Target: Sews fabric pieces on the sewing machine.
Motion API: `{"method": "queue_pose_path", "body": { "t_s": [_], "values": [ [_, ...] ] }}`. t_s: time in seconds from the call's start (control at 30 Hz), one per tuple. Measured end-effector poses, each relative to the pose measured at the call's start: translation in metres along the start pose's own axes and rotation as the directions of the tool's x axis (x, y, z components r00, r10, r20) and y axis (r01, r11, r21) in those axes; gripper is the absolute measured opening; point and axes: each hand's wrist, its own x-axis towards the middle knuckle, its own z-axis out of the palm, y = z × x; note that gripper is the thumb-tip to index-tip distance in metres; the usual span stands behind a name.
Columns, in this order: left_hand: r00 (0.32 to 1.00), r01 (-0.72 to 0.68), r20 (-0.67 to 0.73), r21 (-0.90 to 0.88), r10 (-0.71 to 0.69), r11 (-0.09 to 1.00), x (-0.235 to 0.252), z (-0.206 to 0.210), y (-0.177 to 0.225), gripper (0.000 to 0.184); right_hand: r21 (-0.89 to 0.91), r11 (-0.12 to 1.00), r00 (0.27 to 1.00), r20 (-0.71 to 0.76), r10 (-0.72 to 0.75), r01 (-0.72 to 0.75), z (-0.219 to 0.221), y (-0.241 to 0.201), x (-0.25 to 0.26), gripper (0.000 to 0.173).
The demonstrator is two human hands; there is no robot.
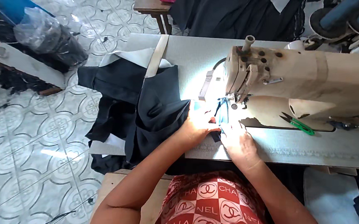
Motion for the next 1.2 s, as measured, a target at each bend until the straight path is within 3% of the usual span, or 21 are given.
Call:
{"method": "queue_pose_path", "body": {
  "t_s": [0.17,0.53,0.7,0.8,0.87,0.9,0.97,1.0,1.07,1.2],
  "values": [
    [1.000,0.000,0.030,0.014,-0.001,1.000,0.001,-0.001,-0.001,0.030,-0.005,0.999,0.989,-0.145,-0.037,0.036,0.012,0.001,-0.004,0.024],
    [0.997,0.081,-0.010,0.066,-0.080,0.995,0.026,0.001,-0.022,0.040,0.098,0.994,0.996,-0.068,0.063,-0.056,0.005,0.004,0.036,0.025],
    [0.996,0.085,-0.048,0.196,-0.077,0.977,0.011,0.001,-0.015,0.044,0.207,0.977,0.982,-0.168,0.081,-0.045,0.015,0.016,0.027,0.033],
    [0.949,0.314,-0.140,0.374,-0.282,0.872,-0.022,-0.020,0.009,0.058,0.259,0.957,0.960,-0.209,0.186,-0.129,0.020,0.015,0.010,0.055],
    [0.883,0.469,-0.252,0.417,-0.396,0.779,-0.046,-0.037,0.013,0.072,0.238,0.959,0.955,-0.213,0.206,-0.154,0.024,0.011,0.008,0.050],
    [0.855,0.518,-0.273,0.429,-0.440,0.740,-0.057,-0.047,0.011,0.068,0.245,0.954,0.958,-0.184,0.218,-0.170,0.023,0.010,0.012,0.042],
    [0.830,0.557,-0.278,0.381,-0.483,0.738,-0.073,-0.063,0.003,0.033,0.328,0.925,0.964,-0.112,0.239,-0.191,0.015,0.012,0.023,0.030],
    [0.829,0.559,-0.255,0.336,-0.498,0.758,-0.078,-0.072,-0.001,0.021,0.411,0.892,0.962,-0.109,0.252,-0.187,0.012,0.015,0.028,0.029],
    [0.831,0.556,-0.151,0.228,-0.535,0.800,-0.077,-0.090,-0.006,0.016,0.647,0.752,0.946,-0.145,0.289,-0.131,0.012,0.021,0.039,0.031],
    [0.804,0.594,0.075,-0.106,-0.590,0.797,-0.069,-0.127,-0.029,0.028,0.941,0.317,0.931,-0.002,0.366,-0.122,0.009,0.026,0.042,0.027]
  ]
}}
